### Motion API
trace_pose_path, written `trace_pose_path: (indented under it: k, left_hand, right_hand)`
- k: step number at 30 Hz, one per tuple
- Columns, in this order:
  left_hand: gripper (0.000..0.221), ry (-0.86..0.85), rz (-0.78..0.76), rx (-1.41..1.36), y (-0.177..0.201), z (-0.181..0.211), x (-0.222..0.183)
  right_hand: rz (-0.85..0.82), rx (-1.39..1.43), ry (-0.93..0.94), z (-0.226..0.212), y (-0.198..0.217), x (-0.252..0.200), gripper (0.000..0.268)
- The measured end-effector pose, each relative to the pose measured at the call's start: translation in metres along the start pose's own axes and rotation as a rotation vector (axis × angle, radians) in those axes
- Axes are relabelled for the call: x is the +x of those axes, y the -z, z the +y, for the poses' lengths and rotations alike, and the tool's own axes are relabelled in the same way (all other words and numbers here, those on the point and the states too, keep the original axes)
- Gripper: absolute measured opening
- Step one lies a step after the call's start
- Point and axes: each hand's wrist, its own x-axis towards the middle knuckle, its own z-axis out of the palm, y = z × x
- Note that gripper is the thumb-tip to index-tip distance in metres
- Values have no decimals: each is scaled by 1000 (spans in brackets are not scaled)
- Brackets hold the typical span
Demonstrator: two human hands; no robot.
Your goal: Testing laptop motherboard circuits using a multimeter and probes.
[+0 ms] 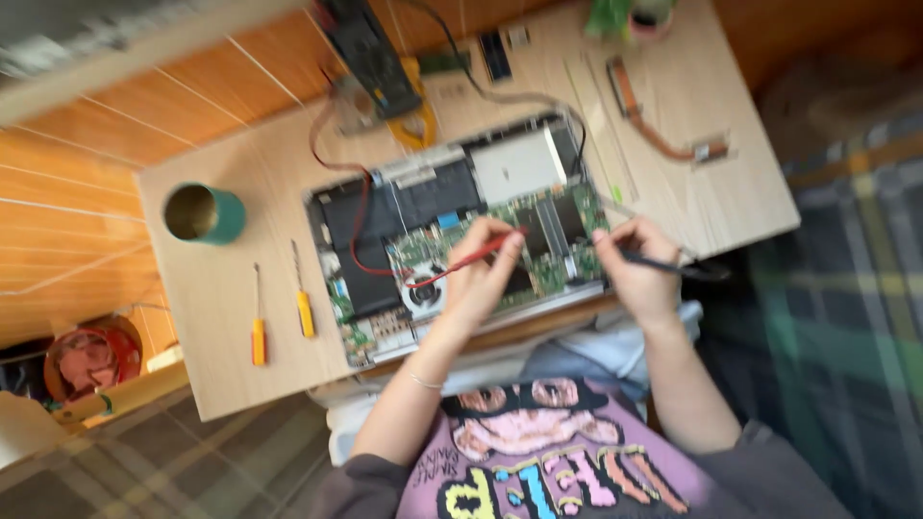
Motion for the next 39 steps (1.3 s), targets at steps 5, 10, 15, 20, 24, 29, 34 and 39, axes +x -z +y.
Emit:
trace_pose_path:
  k: [5, 10, 15, 20, 24, 29, 34, 39]
  left_hand:
    - [22, 115, -86, -81, 12, 17, -15]
    - [27, -65, -242, -89, -4, 37, -24]
    - [31, -285, -380, -59, -23, 24, -39]
    - [20, -158, -320, -99, -3, 22, -43]
    - [22, 87, -243, -323, 1, 9, -42]
    - [27, 144, -227, -392, -13, 0, -32]
    - [27, 120, -286, -253, -35, 5, -14]
    - [19, 7, -356, -109, -63, 20, 3]
  right_hand:
    - [0, 225, -134, -21, 25, -25, 15]
    - [-79, 258, -283, -25, 20, -60, 13]
    - [-187, 456, -238, -22, 18, -73, 12]
    - [35, 164, -61, -8, 59, -53, 11]
    - [150, 226, -41, 8, 86, -42, 19]
    - [21, 218, -142, -1, 77, -35, 31]
    - [-3, 181, -146, 10, 73, -36, 34]
    - [4, 231, -183, 16, 68, -30, 27]
